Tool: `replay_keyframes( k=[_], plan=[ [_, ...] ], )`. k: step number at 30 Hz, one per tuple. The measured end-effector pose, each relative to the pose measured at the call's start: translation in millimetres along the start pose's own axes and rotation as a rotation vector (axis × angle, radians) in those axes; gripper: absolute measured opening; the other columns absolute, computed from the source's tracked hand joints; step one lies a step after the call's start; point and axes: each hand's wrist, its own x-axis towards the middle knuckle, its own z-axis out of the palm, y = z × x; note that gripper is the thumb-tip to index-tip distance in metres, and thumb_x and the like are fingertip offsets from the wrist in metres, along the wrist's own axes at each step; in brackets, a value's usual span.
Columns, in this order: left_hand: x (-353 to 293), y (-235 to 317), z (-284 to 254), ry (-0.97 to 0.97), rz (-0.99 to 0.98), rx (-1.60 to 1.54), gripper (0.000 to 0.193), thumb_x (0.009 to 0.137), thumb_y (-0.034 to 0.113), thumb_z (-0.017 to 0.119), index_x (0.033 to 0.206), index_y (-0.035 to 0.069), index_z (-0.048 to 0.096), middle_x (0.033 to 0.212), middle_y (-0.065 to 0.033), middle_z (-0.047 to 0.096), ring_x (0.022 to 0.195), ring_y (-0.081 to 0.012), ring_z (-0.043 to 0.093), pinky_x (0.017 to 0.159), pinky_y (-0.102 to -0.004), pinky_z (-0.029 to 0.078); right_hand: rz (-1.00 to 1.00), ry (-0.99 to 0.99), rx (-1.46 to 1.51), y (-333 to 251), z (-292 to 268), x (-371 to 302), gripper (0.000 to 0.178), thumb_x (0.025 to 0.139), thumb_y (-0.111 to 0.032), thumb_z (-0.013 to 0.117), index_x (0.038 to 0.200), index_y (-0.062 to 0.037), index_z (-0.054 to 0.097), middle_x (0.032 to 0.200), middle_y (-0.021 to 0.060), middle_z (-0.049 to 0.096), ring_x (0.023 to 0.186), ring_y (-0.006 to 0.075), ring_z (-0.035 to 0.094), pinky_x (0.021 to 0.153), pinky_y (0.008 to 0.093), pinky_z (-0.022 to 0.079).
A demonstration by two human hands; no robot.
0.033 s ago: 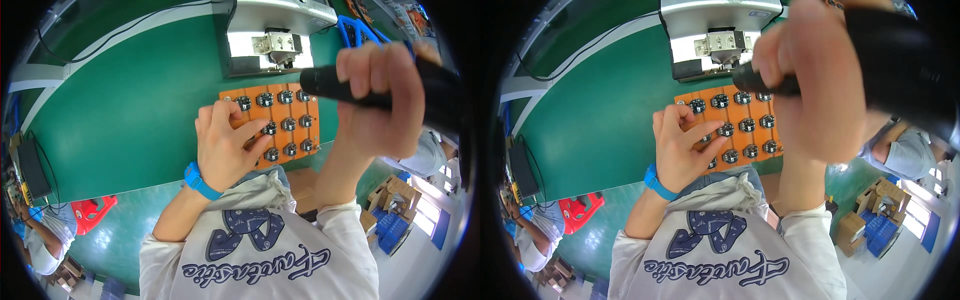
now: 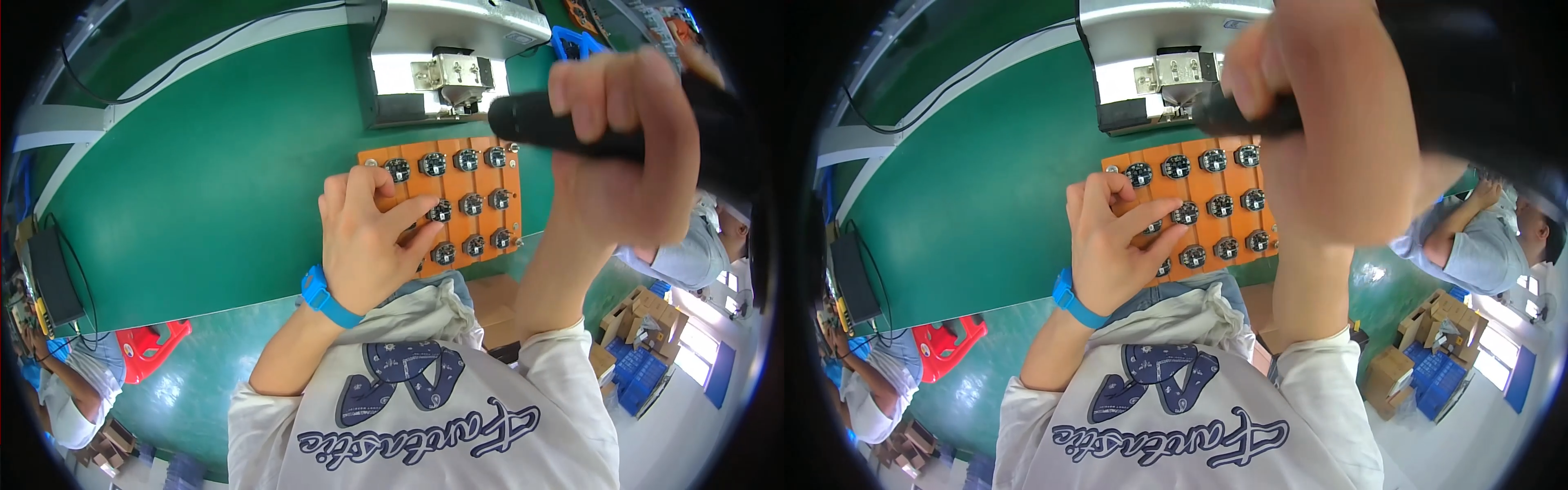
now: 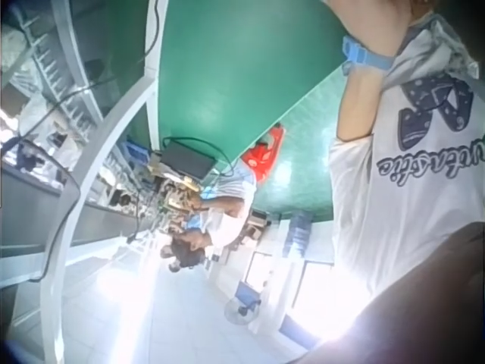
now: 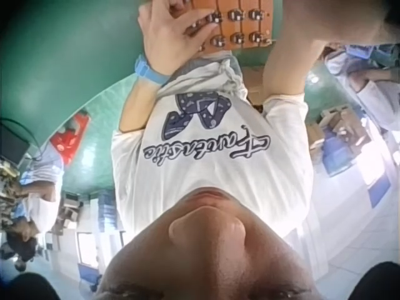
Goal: The person fastens screws onto electronic components of a circuit board using an electric screwdriver.
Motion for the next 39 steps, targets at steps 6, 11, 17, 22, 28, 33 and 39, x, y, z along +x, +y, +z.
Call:
replay_keyframes(
  k=[6,11,17,22,28,33,39],
  plan=[
    [-4,-1,-3,0.008,-0.026,0.019,0.036,0.065,0.018,0.093,0.099,0.017,0.082,0.101,-0.0062,0.049,0.095,-0.0273,0.047,0.080,-0.0392,0.042,0.112,0.244,-0.254,-8,65,26,0.035,0.097,-0.009,0.064,0.126,0.0021,0.047,0.063,0.0021,0.048,0.048,0.0138,0.049,0.052,0.0312,0.047],
    [1,6,-7,-0.011,-0.004,0.039,0.039,0.065,0.017,0.094,0.101,0.016,0.082,0.100,-0.0059,0.050,0.092,-0.0264,0.046,0.079,-0.0369,0.043,0.023,-0.199,-0.255,-13,-1,12,0.025,0.097,-0.013,0.047,0.116,0.0028,0.053,0.075,0.0053,0.039,0.063,0.0168,0.046,0.063,0.0378,0.043],
    [11,16,-6,-0.025,0.025,0.006,0.039,0.064,0.017,0.094,0.101,0.015,0.081,0.097,-0.0028,0.051,0.089,-0.0238,0.048,0.079,-0.0371,0.042,0.148,0.066,0.026,-32,-15,-49,0.037,0.093,-0.002,0.050,0.129,-0.0041,0.047,0.071,0.0046,0.045,0.058,0.0175,0.048,0.060,0.0364,0.044],
    [20,23,10,-0.069,0.113,0.093,0.036,0.064,0.018,0.091,0.098,0.014,0.080,0.092,-0.0004,0.051,0.088,-0.0226,0.050,0.076,-0.0387,0.038,0.216,0.226,-0.135,-27,-18,-69,0.040,0.093,-0.001,0.054,0.132,-0.0061,0.048,0.072,0.0064,0.050,0.056,0.0181,0.049,0.059,0.0356,0.045],
    [23,30,16,-0.090,0.116,0.153,0.033,0.065,0.018,0.089,0.097,0.013,0.081,0.090,-0.0008,0.050,0.089,-0.0233,0.051,0.076,-0.0400,0.037,0.223,0.208,-0.163,-25,-14,-70,0.039,0.093,0.000,0.054,0.131,-0.0035,0.047,0.071,0.0067,0.051,0.056,0.0186,0.052,0.058,0.0368,0.047],
    [24,31,16,-0.100,0.098,0.149,0.031,0.065,0.016,0.089,0.095,0.014,0.081,0.090,-0.0006,0.050,0.089,-0.0228,0.051,0.076,-0.0400,0.037,0.248,0.220,-0.087,-24,-15,-70,0.036,0.094,0.001,0.053,0.129,-0.0025,0.047,0.069,0.0074,0.052,0.055,0.0187,0.052,0.058,0.0376,0.047],
    [22,26,18,-0.123,0.101,0.162,0.028,0.068,0.020,0.086,0.095,0.015,0.080,0.094,-0.0016,0.047,0.095,-0.0237,0.049,0.079,-0.0404,0.037,0.288,0.320,-0.137,-25,-7,-69,0.036,0.094,0.001,0.052,0.129,-0.0010,0.045,0.069,0.0073,0.052,0.055,0.0185,0.052,0.058,0.0379,0.047]
  ],
)
